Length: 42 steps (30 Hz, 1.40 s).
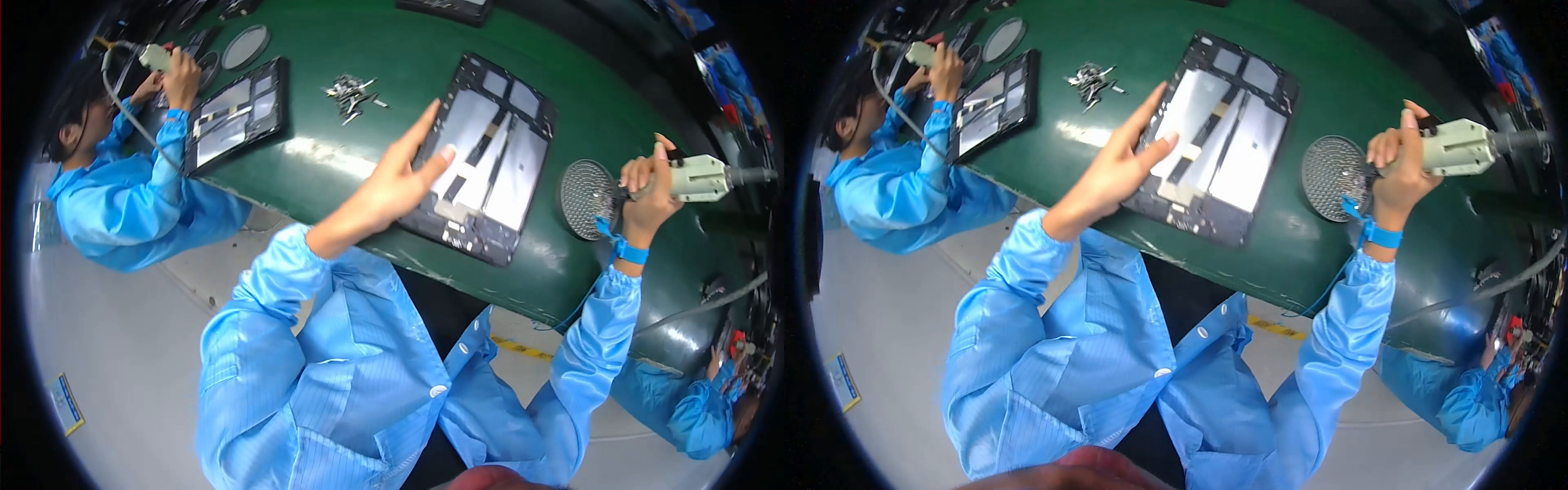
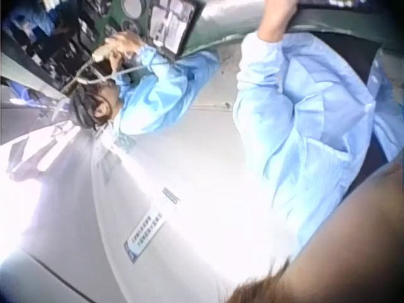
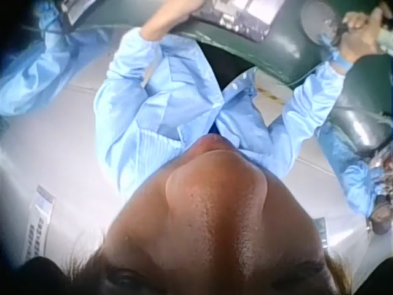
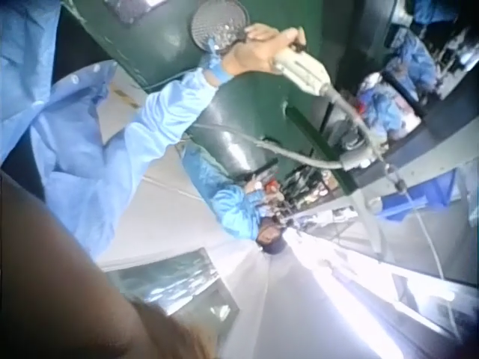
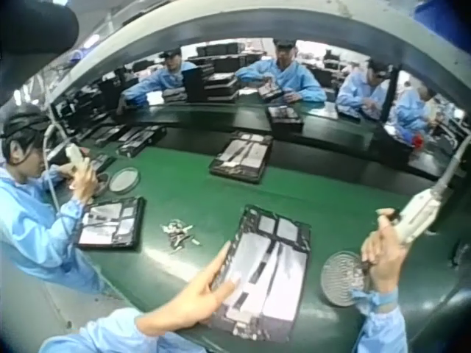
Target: The person assembles tablet screen components by driving multiple small screws into a tablet assembly with an electric screwdriver.
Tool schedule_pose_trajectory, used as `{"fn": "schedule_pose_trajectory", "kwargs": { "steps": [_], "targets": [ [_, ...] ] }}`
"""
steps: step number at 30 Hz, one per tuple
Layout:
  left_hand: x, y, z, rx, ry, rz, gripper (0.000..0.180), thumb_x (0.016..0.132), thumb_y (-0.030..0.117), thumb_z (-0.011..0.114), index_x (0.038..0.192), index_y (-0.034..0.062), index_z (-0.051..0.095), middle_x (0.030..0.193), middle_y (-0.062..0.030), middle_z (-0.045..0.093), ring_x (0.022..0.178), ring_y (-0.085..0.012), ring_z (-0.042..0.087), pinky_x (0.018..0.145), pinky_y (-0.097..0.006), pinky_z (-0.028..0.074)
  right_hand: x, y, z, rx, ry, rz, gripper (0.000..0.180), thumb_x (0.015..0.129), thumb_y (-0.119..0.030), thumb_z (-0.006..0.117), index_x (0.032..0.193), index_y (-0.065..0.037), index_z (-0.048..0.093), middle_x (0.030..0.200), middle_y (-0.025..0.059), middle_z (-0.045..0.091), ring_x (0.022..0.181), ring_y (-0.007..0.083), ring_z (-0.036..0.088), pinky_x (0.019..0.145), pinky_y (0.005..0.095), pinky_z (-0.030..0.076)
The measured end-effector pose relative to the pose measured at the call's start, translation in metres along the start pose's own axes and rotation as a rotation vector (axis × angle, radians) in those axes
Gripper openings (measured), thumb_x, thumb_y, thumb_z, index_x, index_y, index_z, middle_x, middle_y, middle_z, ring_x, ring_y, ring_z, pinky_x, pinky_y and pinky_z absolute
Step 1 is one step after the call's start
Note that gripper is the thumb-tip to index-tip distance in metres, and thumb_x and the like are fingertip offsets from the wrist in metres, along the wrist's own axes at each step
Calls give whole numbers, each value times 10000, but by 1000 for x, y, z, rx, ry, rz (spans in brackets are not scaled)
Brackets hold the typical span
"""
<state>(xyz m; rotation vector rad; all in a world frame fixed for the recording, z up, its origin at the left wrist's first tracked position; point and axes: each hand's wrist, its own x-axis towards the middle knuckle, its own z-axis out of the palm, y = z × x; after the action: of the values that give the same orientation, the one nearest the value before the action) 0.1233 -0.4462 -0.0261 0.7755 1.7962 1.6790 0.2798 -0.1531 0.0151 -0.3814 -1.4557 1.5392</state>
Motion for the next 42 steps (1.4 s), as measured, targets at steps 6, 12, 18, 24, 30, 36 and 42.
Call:
{"fn": "schedule_pose_trajectory", "kwargs": {
  "steps": [6,12,18,24,30,36,42],
  "targets": [
    [-15,-19,-30,844,376,415,438,956,304,718,1312,53,669,1154,-178,585,963,-314,577,956,-422,437,-2,0,0,-28,-35,-18,245,1006,-69,568,1194,80,615,579,10,406,448,112,392,465,300,386],
    [11,-25,-120,939,445,266,327,839,339,839,1000,66,762,916,-123,656,834,-305,660,732,-398,529,-4,0,8,-31,-66,-25,250,1005,-74,569,1191,87,613,584,11,399,452,116,392,469,303,392],
    [30,-45,-122,949,458,392,292,847,288,837,1004,54,761,917,-142,663,849,-321,678,751,-428,551,-5,0,9,-29,-91,-47,251,1000,-70,573,1190,92,608,585,13,399,456,118,402,472,304,396],
    [35,-28,-127,878,458,546,210,948,211,748,1011,11,738,954,-144,718,886,-277,711,841,-368,563,-6,-3,10,-37,-71,-53,250,1001,-64,572,1190,96,606,587,10,398,459,119,404,477,306,399],
    [59,-18,-133,36,232,230,310,1070,256,604,1138,-43,652,1086,-153,754,1012,-210,733,918,-292,563,-7,-3,10,-39,-76,-47,257,1001,-63,579,1193,107,605,582,9,401,456,118,408,478,308,396],
    [80,-19,-136,-427,163,103,347,1000,157,677,1304,-10,659,926,-70,738,717,-107,617,676,-247,512,-7,2,13,-3,-87,-40,249,997,-61,592,1184,102,616,580,7,409,452,113,416,476,300,393],
    [79,-20,-144,-209,75,43,417,1062,278,619,1270,-83,639,1075,-91,709,846,-117,626,794,-264,533,-6,-7,11,-88,-67,-40,285,1017,-104,559,1216,100,571,591,-4,378,468,105,388,489,295,382]
  ]
}}
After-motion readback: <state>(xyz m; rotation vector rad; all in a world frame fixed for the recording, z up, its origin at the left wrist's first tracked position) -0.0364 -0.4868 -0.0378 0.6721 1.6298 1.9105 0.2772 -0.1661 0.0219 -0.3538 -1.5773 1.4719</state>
